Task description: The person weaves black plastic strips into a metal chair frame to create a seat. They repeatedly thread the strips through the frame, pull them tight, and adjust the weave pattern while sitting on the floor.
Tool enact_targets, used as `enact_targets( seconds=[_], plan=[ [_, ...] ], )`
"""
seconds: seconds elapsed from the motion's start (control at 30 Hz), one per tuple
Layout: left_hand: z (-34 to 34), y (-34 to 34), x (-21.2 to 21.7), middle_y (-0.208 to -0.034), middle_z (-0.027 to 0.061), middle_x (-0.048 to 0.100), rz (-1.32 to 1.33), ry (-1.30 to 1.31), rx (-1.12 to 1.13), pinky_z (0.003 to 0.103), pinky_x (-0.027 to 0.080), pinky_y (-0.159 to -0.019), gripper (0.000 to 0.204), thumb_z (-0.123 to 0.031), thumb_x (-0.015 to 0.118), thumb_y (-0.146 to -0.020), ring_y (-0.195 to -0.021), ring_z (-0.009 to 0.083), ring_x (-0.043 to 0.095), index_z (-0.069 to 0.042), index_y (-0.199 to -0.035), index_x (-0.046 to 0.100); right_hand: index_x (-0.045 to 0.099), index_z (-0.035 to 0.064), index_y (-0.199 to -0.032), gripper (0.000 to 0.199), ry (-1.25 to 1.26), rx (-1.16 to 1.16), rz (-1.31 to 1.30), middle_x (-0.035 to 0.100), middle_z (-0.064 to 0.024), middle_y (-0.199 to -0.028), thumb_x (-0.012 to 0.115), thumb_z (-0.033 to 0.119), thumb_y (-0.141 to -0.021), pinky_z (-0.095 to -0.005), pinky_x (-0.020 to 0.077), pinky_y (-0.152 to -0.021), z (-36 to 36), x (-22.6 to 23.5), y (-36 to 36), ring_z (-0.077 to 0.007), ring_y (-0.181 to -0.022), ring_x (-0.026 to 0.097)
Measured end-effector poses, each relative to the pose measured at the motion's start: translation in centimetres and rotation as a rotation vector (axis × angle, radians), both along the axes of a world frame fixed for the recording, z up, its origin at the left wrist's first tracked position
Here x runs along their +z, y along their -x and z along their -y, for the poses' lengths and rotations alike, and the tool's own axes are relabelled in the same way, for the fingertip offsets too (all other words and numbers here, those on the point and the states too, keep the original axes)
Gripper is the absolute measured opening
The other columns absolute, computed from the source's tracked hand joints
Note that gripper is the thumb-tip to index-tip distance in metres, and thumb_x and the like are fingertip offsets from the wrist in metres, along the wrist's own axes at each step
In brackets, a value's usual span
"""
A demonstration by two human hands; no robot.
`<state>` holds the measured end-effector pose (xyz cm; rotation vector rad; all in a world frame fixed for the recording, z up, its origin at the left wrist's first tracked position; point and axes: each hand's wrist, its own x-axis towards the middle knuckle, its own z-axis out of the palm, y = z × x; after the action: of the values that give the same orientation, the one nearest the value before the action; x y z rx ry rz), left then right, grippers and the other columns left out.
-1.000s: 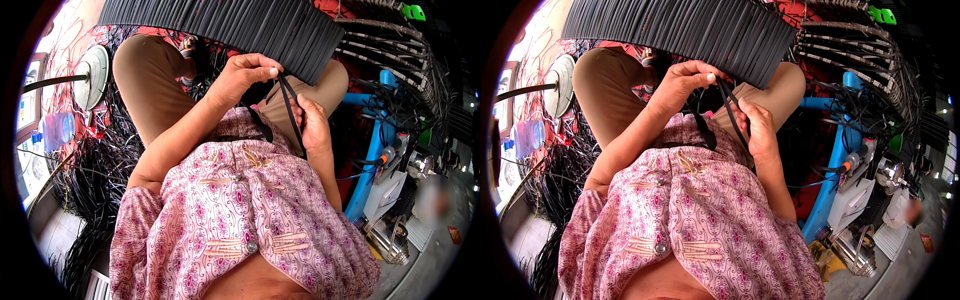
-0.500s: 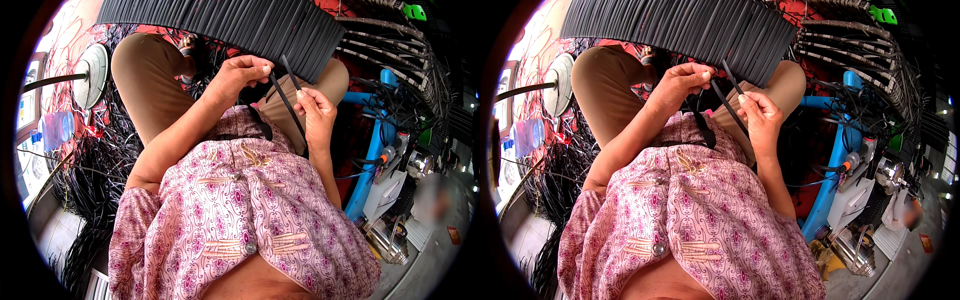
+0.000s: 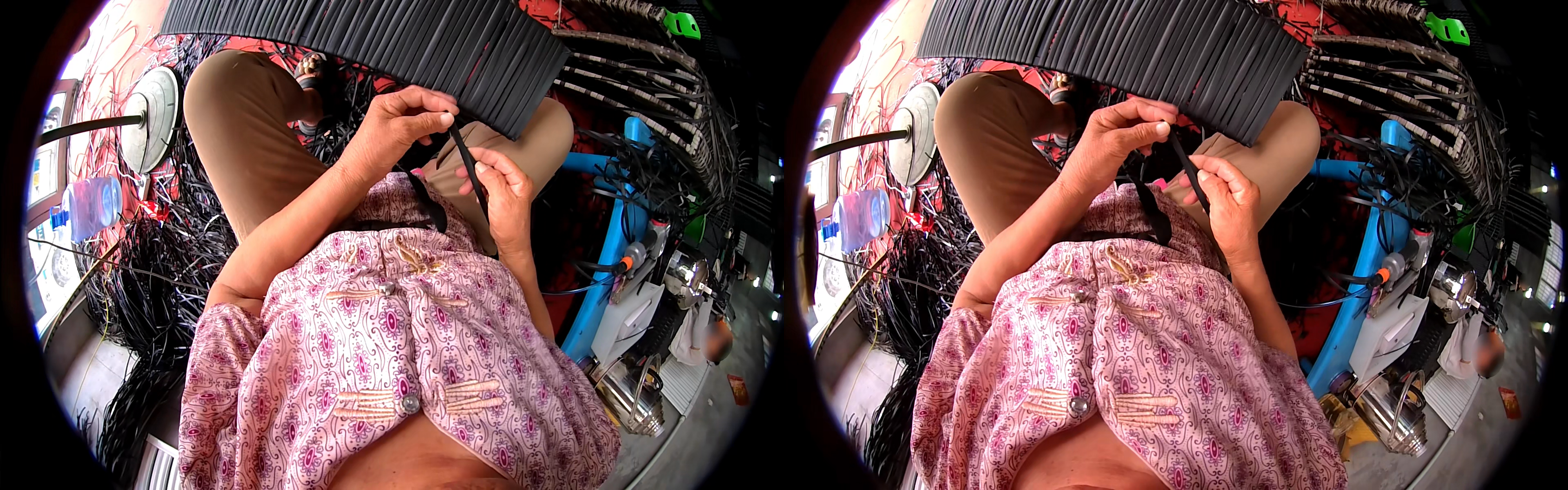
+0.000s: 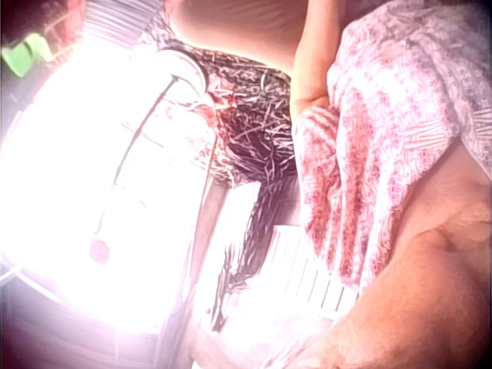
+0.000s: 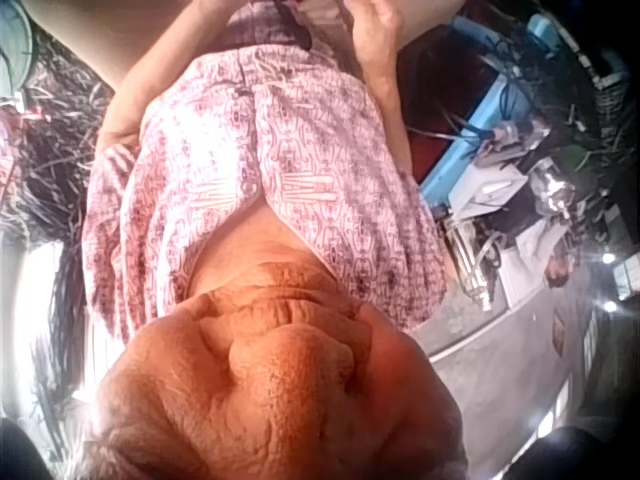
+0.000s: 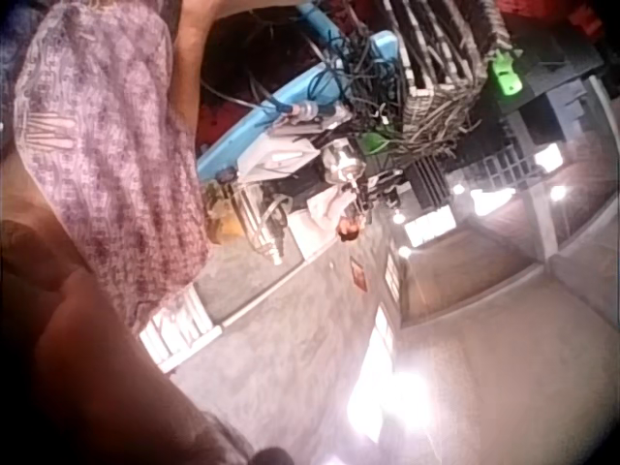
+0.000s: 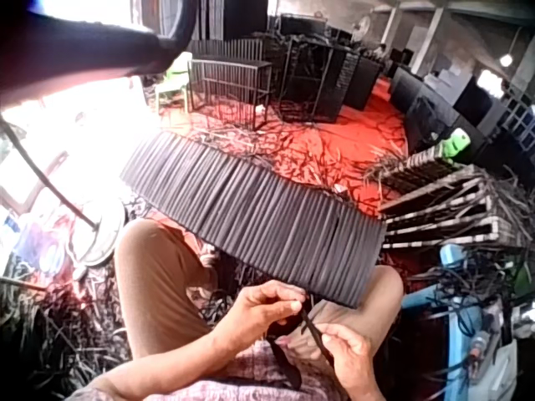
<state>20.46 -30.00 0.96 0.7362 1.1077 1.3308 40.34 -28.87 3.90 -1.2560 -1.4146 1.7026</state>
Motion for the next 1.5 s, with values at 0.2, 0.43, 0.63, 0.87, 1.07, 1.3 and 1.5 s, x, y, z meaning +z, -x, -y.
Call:
enact_targets(
  seconds=[0.2,0.43,0.63,0.87,1.07,1.3,1.5],
  plan=[
    [0.0,0.3,0.0,-0.092,0.0002,0.069,0.055,0.066,0.002,0.024,0.049,-0.071,0.014,-0.013,0.07,-0.087,-0.083,0.0078,0.062,-0.006,-0.099,0.071,0.064,-0.0039,-0.109,0.023,0.02,-0.035,0.056,0.068,-0.0075,-0.086,0.048,0.006,-0.096,-0.0233,0.05,-0.067,0.5,-0.1,0.0,-0.0101,-0.07,0.062],
    [0.2,0.0,-0.8,-0.093,-0.0011,0.068,0.116,0.177,0.014,0.024,0.049,-0.073,0.016,-0.012,0.073,-0.084,-0.084,0.0074,0.062,-0.007,-0.1,0.069,0.062,-0.0029,-0.11,0.022,0.013,-0.028,0.013,0.067,-0.006,-0.087,0.048,0.009,-0.098,-0.0238,0.0503,-0.07,1.1,-0.5,0.5,-0.0099,-0.074,0.062],
    [0.5,-0.2,-1.5,-0.092,0.0001,0.068,0.175,0.159,0.039,0.023,0.049,-0.073,0.019,-0.006,0.071,-0.083,-0.081,0.0075,0.062,-0.005,-0.102,0.068,0.06,-0.0039,-0.113,0.024,0.132,-0.021,0.054,0.067,-0.0065,-0.084,0.054,0.013,-0.097,-0.0247,0.0507,-0.069,1.2,-0.1,0.0,-0.0103,-0.072,0.062],
    [0.9,-0.9,-0.7,-0.09,0.0007,0.068,0.117,0.151,-0.083,0.023,0.05,-0.075,0.018,-0.004,0.071,-0.083,-0.08,0.0083,0.062,-0.003,-0.102,0.069,0.065,-0.0026,-0.107,0.026,-0.183,0.026,0.239,0.066,-0.0059,-0.069,0.065,0.018,-0.093,-0.0263,0.05,-0.058,1.5,-0.9,0.8,-0.0099,-0.063,0.063],
    [1.0,-1.3,-0.7,-0.09,0.0014,0.069,-0.21,0.02,-0.082,0.023,0.052,-0.077,0.013,-0.002,0.069,-0.085,-0.084,0.0079,0.062,0.0,-0.098,0.069,0.066,-0.0044,-0.103,0.023,-0.258,0.011,0.288,0.067,-0.0065,-0.07,0.066,0.015,-0.091,-0.0273,0.0503,-0.06,1.4,-1.3,0.3,-0.0107,-0.065,0.063],
    [1.2,-1.1,-0.3,-0.085,0.0027,0.068,-0.355,-0.033,-0.113,0.025,0.052,-0.076,0.01,-0.001,0.069,-0.083,-0.083,0.0081,0.063,0.001,-0.093,0.066,0.067,-0.0069,-0.105,0.026,-0.21,0.009,0.282,0.068,-0.0071,-0.074,0.066,0.012,-0.088,-0.0256,0.0492,-0.064,1.5,-0.8,0.1,-0.0083,-0.07,0.061],
    [1.4,-0.7,0.0,-0.083,-0.0004,0.065,-0.203,-0.029,-0.139,0.022,0.049,-0.067,0.011,0.0,0.069,-0.082,-0.076,0.0059,0.06,-0.001,-0.092,0.066,0.066,-0.004,-0.106,0.021,-0.101,0.034,0.178,0.068,-0.0047,-0.076,0.059,0.011,-0.094,-0.0239,0.0482,-0.059,1.9,-0.1,0.6,-0.0078,-0.064,0.059]
  ],
)
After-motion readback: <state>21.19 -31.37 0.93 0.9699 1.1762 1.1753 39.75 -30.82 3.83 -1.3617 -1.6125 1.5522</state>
